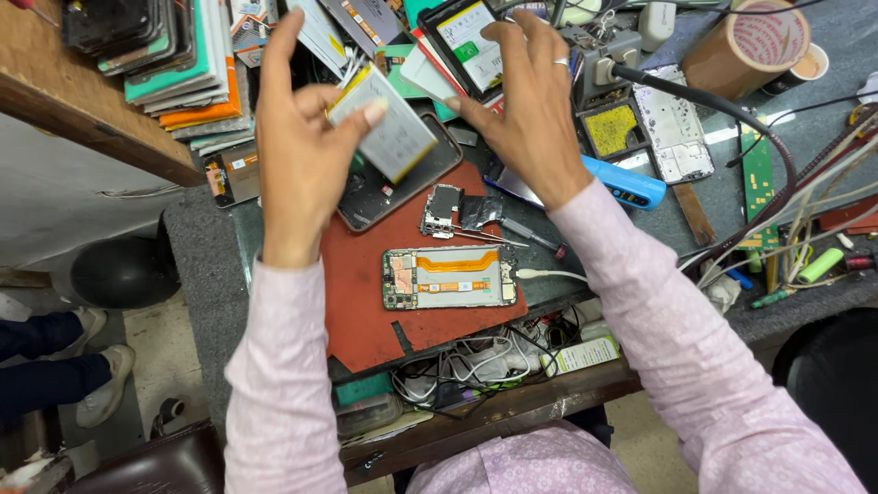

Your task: The person disassembles a smartphone, removes the motherboard, heats the screen frame with a hot air gun, cleans the screen with a wipe, and installs a new battery into the chassis.

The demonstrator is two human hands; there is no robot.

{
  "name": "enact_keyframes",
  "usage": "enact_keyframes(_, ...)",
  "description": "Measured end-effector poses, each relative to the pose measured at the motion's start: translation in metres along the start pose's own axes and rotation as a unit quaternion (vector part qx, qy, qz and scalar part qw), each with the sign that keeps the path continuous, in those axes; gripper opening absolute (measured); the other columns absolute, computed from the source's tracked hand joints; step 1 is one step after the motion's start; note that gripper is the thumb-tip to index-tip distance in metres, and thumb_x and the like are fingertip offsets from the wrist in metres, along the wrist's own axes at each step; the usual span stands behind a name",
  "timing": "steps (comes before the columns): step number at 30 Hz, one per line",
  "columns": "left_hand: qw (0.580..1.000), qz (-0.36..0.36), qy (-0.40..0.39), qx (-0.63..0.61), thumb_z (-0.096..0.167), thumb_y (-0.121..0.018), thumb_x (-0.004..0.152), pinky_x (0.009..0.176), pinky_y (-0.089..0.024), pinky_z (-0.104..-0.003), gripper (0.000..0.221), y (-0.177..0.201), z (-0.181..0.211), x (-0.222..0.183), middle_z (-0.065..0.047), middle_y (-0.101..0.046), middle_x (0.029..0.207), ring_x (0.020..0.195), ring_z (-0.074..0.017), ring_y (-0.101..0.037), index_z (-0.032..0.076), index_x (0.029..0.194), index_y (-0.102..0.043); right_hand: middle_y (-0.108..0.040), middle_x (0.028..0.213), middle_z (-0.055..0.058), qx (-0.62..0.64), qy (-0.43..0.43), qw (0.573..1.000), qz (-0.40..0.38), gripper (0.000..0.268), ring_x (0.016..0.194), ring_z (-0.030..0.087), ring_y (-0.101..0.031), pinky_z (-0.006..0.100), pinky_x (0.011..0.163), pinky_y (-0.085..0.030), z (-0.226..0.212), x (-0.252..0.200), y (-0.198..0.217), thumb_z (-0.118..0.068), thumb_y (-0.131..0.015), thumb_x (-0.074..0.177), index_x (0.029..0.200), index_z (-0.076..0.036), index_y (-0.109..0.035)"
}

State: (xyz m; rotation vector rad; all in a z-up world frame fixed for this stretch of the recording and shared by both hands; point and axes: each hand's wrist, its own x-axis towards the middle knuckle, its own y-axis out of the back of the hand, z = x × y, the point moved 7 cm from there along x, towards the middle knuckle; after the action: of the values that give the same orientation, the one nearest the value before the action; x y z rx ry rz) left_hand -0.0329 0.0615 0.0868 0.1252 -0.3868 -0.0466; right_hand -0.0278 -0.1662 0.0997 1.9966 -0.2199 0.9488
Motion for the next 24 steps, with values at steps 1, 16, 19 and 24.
enact_keyframes(1,1.000,0.006,0.020,-0.021,-0.007,-0.079,0.099,0.089,-0.065,-0.027,0.086,0.000,0.006,-0.010,-0.013,-0.079,0.110,0.103,-0.0155,-0.079,0.008,0.163,-0.025,-0.050,0.142,0.023,-0.019,0.035,0.999,0.033,0.058,0.130,0.042,-0.051,0.048,0.108,-0.046,-0.013,-0.001,0.010,-0.024,-0.089,0.095,0.137,-0.005,-0.054)
enact_keyframes(16,0.990,0.131,0.052,-0.006,-0.007,-0.074,0.095,0.072,-0.060,-0.022,0.052,-0.036,0.048,-0.091,-0.007,-0.071,0.096,0.090,-0.0107,-0.075,0.004,0.132,-0.039,-0.069,0.091,0.015,0.213,-0.131,0.964,-0.086,0.017,0.079,0.023,-0.071,0.032,0.071,-0.055,-0.095,-0.066,0.034,0.002,-0.073,0.093,0.104,0.003,-0.060)
enact_keyframes(19,0.990,0.134,0.047,-0.018,-0.005,-0.075,0.098,0.077,-0.061,-0.023,0.048,-0.035,0.052,-0.097,-0.008,-0.071,0.100,0.093,-0.0110,-0.074,0.003,0.131,-0.041,-0.069,0.092,0.013,0.218,-0.143,0.961,-0.093,0.017,0.080,0.020,-0.072,0.032,0.073,-0.056,-0.098,-0.071,0.036,0.002,-0.072,0.093,0.106,0.003,-0.061)
enact_keyframes(24,0.984,0.105,0.111,-0.088,0.007,-0.073,0.099,0.078,-0.059,-0.021,0.040,-0.028,0.053,-0.115,-0.007,-0.074,0.108,0.096,-0.0084,-0.071,0.002,0.134,-0.053,-0.071,0.104,0.012,0.301,-0.177,0.924,-0.155,0.026,0.090,0.016,-0.071,0.030,0.076,-0.058,-0.094,-0.076,0.044,-0.002,-0.071,0.095,0.120,0.003,-0.064)
